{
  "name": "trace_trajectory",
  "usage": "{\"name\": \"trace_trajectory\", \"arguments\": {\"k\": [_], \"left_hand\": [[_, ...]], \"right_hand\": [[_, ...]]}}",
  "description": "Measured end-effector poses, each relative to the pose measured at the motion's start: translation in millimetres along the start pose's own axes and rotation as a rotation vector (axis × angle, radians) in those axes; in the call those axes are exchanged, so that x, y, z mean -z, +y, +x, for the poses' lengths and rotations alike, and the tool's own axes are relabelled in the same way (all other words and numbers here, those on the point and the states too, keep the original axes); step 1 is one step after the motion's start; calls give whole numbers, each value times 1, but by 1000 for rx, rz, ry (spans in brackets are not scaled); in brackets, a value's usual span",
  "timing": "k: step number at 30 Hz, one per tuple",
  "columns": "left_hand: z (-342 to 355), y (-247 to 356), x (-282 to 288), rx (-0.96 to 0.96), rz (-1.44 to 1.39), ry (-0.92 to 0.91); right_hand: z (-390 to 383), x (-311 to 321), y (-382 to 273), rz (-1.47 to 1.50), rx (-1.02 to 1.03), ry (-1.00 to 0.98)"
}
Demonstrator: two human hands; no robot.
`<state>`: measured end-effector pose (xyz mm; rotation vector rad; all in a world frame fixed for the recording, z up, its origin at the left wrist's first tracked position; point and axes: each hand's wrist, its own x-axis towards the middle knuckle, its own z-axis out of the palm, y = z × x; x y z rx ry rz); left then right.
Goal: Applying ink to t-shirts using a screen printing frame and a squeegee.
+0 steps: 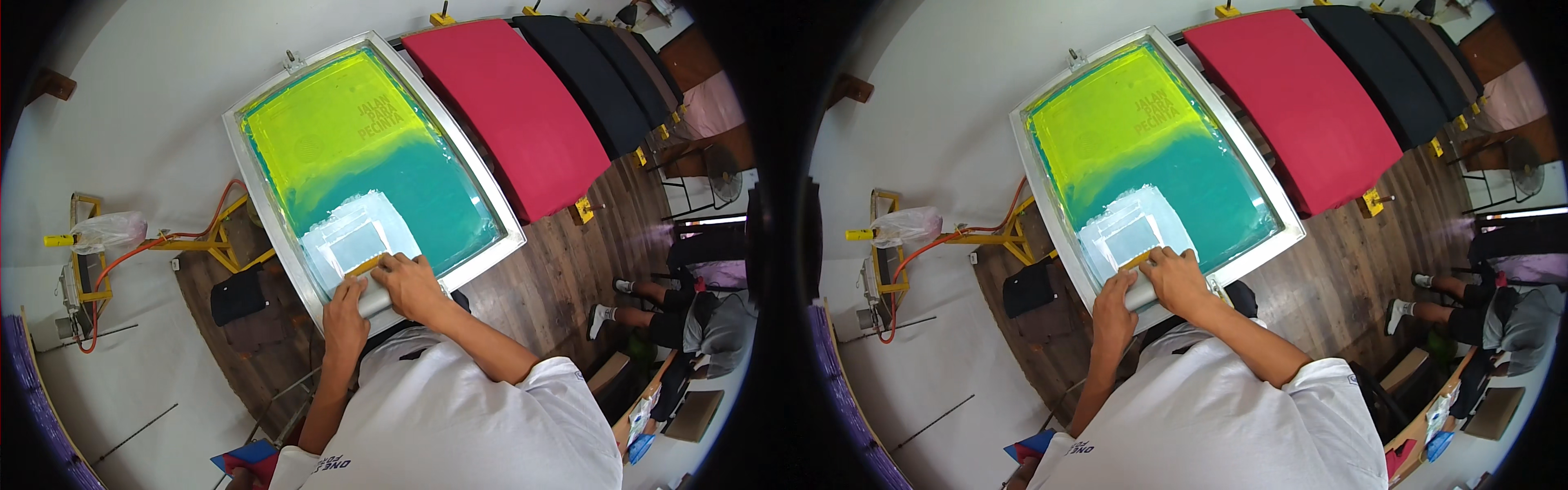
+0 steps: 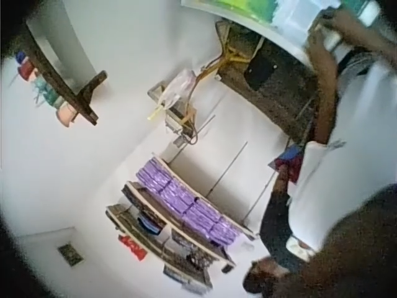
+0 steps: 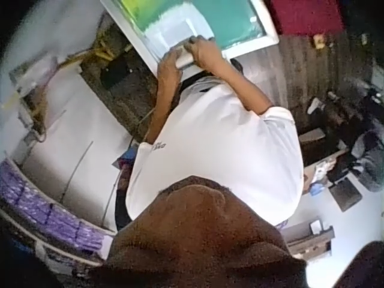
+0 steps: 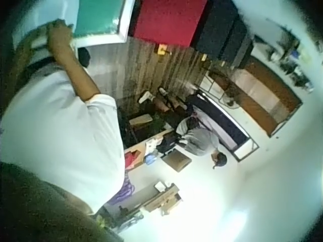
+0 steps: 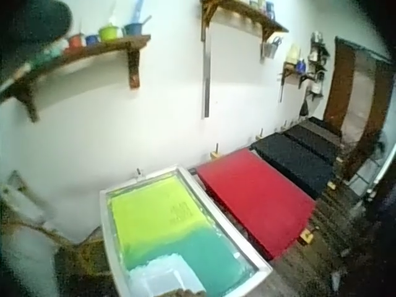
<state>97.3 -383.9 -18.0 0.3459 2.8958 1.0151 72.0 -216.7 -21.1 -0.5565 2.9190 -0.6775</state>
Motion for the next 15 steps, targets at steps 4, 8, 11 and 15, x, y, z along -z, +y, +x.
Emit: {"name": "trace_trajectory", "arguments": {"k": [4, 8, 11, 15], "left_hand": [[-15, 4, -3, 26, 26, -61], [-29, 8, -3, 27, 63, -124], [-33, 8, -3, 34, 83, -145], [-39, 11, -7, 30, 158, -172]], "right_hand": [[-15, 6, -4, 4, -40, -99], [-31, -2, -5, -10, -25, -69], [-38, 1, -8, -19, -40, -110], [-50, 3, 2, -80, 26, -108]]}}
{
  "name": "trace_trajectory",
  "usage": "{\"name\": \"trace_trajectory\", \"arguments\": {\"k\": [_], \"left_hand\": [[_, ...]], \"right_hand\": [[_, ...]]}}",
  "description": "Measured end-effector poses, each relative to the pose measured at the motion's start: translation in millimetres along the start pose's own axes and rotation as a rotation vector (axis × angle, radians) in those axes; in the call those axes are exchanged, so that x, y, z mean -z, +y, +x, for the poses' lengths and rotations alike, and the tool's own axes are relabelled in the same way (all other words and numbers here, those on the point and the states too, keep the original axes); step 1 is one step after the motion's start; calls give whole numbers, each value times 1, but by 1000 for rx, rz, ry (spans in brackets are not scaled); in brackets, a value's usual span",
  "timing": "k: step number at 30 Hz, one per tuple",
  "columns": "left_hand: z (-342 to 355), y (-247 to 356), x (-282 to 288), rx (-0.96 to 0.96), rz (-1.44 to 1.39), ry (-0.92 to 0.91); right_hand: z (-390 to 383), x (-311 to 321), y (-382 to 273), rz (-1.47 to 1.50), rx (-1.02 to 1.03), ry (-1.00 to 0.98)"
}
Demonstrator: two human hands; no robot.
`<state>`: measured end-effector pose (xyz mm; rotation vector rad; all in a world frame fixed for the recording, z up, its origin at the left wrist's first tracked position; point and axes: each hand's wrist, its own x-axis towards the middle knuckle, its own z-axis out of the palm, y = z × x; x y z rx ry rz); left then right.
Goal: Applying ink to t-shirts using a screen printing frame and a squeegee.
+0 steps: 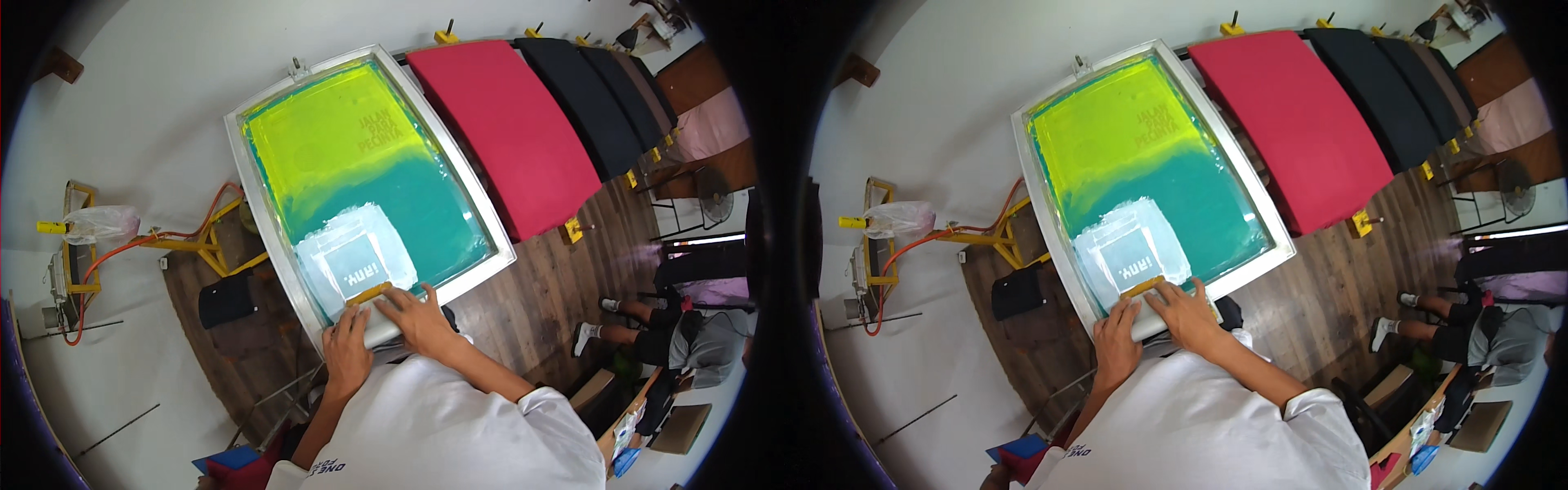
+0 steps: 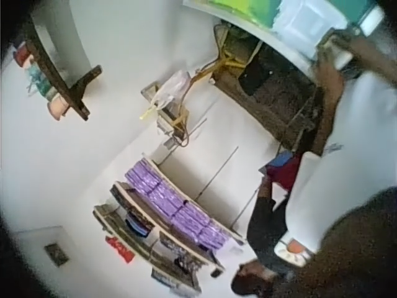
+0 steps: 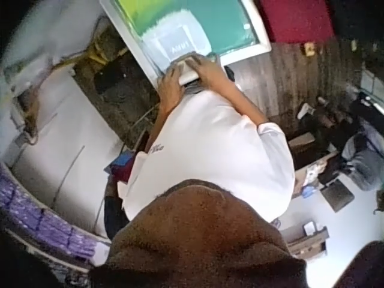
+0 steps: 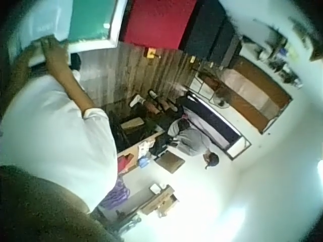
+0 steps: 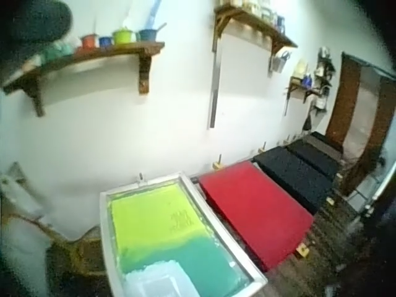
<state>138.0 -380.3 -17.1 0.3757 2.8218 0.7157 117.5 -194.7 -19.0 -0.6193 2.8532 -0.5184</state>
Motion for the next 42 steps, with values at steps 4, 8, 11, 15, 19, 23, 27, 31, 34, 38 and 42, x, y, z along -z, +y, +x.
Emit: {"name": "trace_trajectory", "arguments": {"k": [4, 8, 11, 15, 19, 23, 27, 31, 34, 38, 42], "left_hand": [[-3, 1, 7, -25, 27, 0], [2, 1, 11, -63, 41, -45], [15, 3, 16, -147, 199, -26], [37, 9, 40, -185, 244, -124], [46, 4, 39, -125, 218, -237], [50, 1, 33, -113, 246, -232], [55, 6, 39, -66, 229, -263], [50, 6, 38, -68, 153, -201], [44, 7, 36, -101, 139, -174], [44, 14, 45, -65, 83, -180], [41, 20, 47, -18, 82, -163]], "right_hand": [[-39, 31, 17, 533, -114, 123], [-77, 11, 39, 807, -526, 103], [-80, -8, 48, 857, -679, 24], [-80, -29, 55, 1160, -821, -1], [-83, -25, 48, 1489, -876, 30], [-82, -41, 49, 1526, -911, 138], [-79, -41, 46, 1533, -938, 176], [-81, -45, 47, 1517, -897, 174], [-83, -41, 46, 1495, -919, 126], [-82, -47, 46, 1382, -865, 139], [-81, -35, 50, 1222, -756, 143]]}}
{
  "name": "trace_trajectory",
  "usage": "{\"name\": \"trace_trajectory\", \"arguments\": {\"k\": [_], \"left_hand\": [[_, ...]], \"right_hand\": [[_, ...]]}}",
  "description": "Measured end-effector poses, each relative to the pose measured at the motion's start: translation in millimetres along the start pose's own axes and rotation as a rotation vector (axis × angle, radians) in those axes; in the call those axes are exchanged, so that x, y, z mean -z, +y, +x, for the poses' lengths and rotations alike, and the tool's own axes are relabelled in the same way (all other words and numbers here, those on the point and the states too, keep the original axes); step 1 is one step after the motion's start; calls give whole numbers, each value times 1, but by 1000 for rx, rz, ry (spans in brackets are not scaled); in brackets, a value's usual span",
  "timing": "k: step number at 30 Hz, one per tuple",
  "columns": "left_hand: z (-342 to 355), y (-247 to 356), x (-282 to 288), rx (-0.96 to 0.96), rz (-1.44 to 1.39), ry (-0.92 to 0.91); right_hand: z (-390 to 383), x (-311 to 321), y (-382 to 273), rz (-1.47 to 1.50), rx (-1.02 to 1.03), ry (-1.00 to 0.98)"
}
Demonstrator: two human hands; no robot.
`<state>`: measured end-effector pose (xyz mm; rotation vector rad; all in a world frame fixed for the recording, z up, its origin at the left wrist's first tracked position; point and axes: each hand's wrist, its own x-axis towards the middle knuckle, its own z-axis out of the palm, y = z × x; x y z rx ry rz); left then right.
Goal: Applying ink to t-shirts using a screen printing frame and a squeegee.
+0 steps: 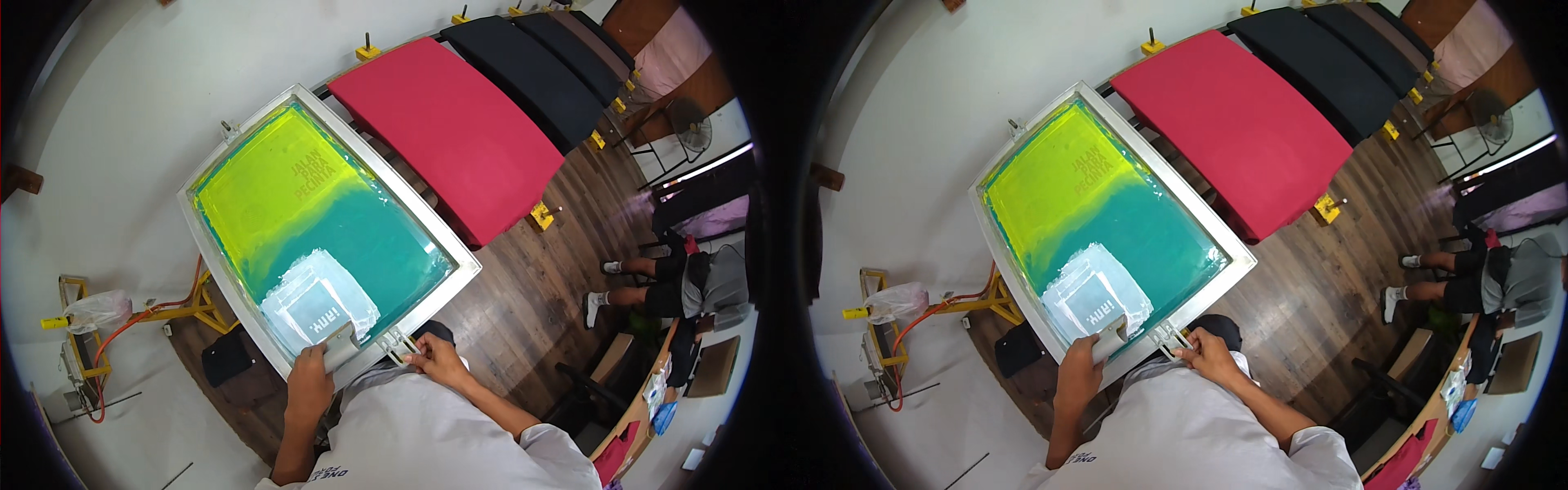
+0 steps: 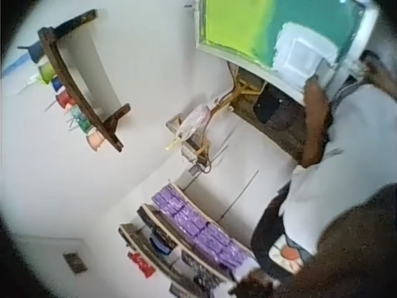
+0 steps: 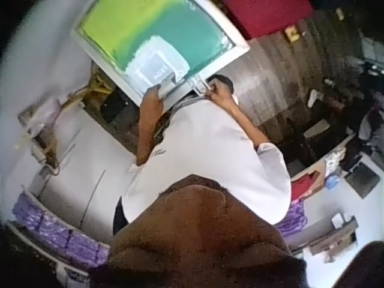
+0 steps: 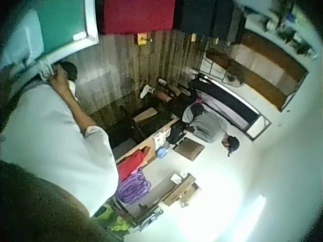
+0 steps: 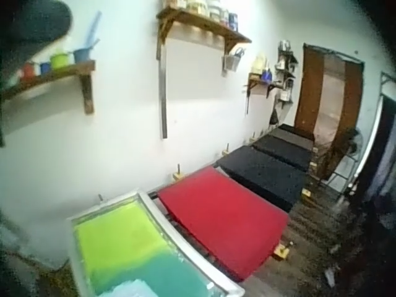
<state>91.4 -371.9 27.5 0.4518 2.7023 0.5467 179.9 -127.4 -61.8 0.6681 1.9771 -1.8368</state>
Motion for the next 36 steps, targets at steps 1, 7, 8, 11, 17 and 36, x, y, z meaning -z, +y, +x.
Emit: {"name": "trace_trajectory", "arguments": {"k": [1, 7, 8, 11, 17, 36], "left_hand": [[-1, 2, 1, 4, 5, 0], [-4, 7, 5, 2, -15, 55], [-5, 8, 7, 26, -9, 43], [-3, 11, 6, 60, -14, 48], [-4, 12, 2, 72, -19, 59], [-6, 14, 1, 63, -36, 68]], "right_hand": [[0, 2, -1, -78, 34, -6], [4, -3, 2, -198, 243, 83], [3, -4, 1, -223, 252, 82], [3, -2, -4, -231, 261, 40], [-3, -5, -3, -207, 297, 108], [-1, -8, -1, -276, 298, 139]]}}
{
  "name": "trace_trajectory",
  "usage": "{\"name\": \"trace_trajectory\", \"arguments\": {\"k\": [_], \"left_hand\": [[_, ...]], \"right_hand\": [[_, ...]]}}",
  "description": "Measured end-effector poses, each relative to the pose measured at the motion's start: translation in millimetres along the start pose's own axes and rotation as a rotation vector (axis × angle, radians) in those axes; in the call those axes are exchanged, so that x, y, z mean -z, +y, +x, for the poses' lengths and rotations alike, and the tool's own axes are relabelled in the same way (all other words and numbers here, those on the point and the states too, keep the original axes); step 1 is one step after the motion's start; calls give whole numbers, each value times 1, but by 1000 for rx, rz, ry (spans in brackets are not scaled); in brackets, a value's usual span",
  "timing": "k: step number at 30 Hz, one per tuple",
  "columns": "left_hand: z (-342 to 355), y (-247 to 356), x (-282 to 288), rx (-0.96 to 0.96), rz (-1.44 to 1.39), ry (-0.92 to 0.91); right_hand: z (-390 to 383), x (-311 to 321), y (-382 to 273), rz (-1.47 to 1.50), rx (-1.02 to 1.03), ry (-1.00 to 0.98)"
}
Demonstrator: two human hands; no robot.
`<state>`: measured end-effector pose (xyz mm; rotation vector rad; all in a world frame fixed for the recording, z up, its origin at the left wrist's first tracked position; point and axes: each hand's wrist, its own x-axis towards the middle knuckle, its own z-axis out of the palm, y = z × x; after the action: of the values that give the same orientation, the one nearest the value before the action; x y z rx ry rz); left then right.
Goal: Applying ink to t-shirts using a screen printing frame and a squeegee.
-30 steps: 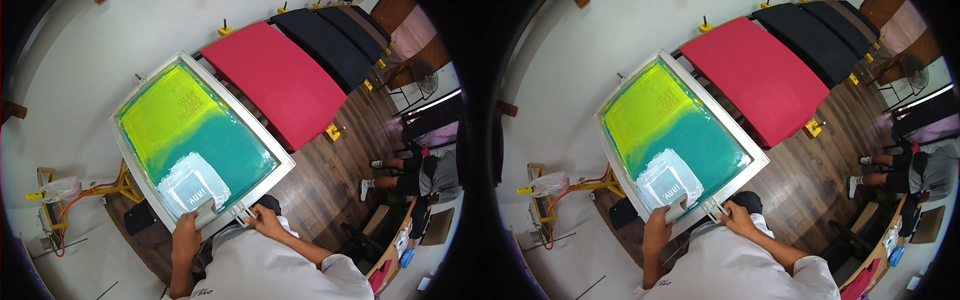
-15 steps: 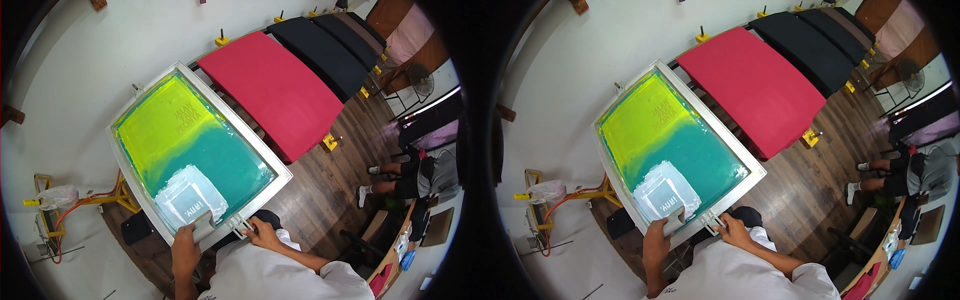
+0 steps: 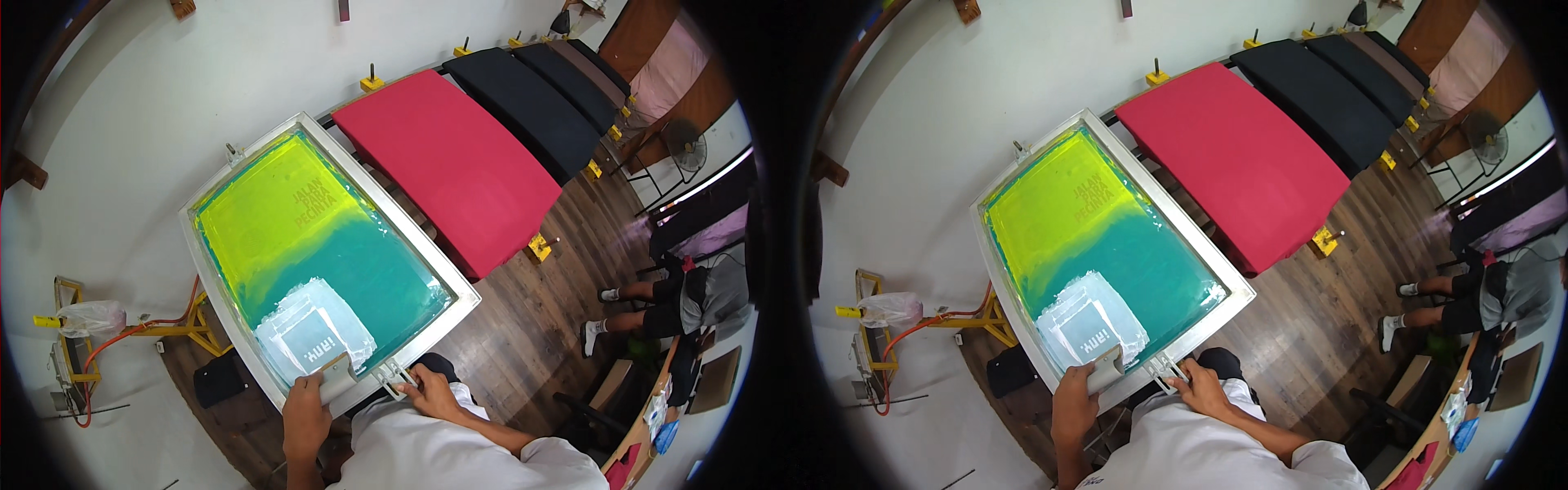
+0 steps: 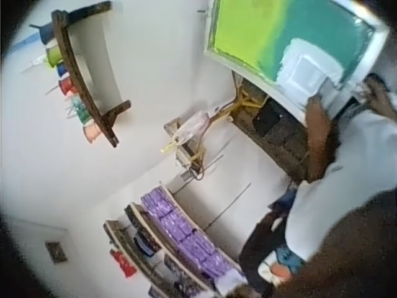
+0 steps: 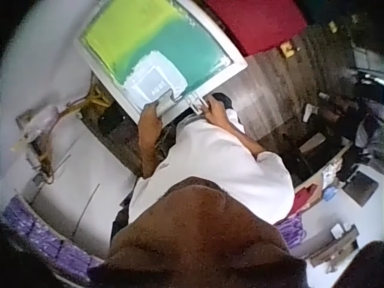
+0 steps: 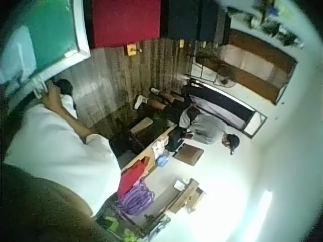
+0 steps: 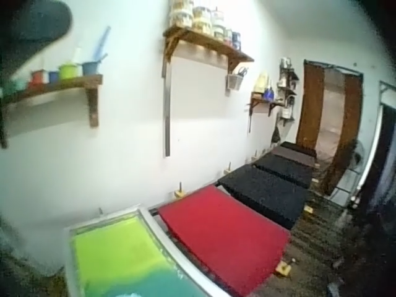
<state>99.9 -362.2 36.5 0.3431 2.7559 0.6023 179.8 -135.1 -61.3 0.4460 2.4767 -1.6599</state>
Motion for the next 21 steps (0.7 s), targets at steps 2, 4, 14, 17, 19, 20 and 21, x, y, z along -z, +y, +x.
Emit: {"name": "trace_trajectory", "arguments": {"k": [2, 4, 14, 17, 19, 20, 21], "left_hand": [[0, -1, -1, -18, 10, 18], [-2, -1, -2, -38, 19, 30], [-3, -4, -3, -69, 0, 22], [-4, 0, -2, -45, -1, 13], [-4, 1, -1, -38, -5, 9], [-4, 2, -1, -40, 11, 5], [-4, 2, 0, -42, 28, 1]], "right_hand": [[-1, -2, 2, 9, 4, 33], [-1, -2, 0, 20, 2, 42], [-1, 0, -5, 3, -26, 8], [-2, 4, -7, 13, -23, 6], [-2, 4, -10, 5, -13, 6], [-3, 4, -11, -5, -5, 12], [-3, 4, -12, -3, -5, 8]]}}
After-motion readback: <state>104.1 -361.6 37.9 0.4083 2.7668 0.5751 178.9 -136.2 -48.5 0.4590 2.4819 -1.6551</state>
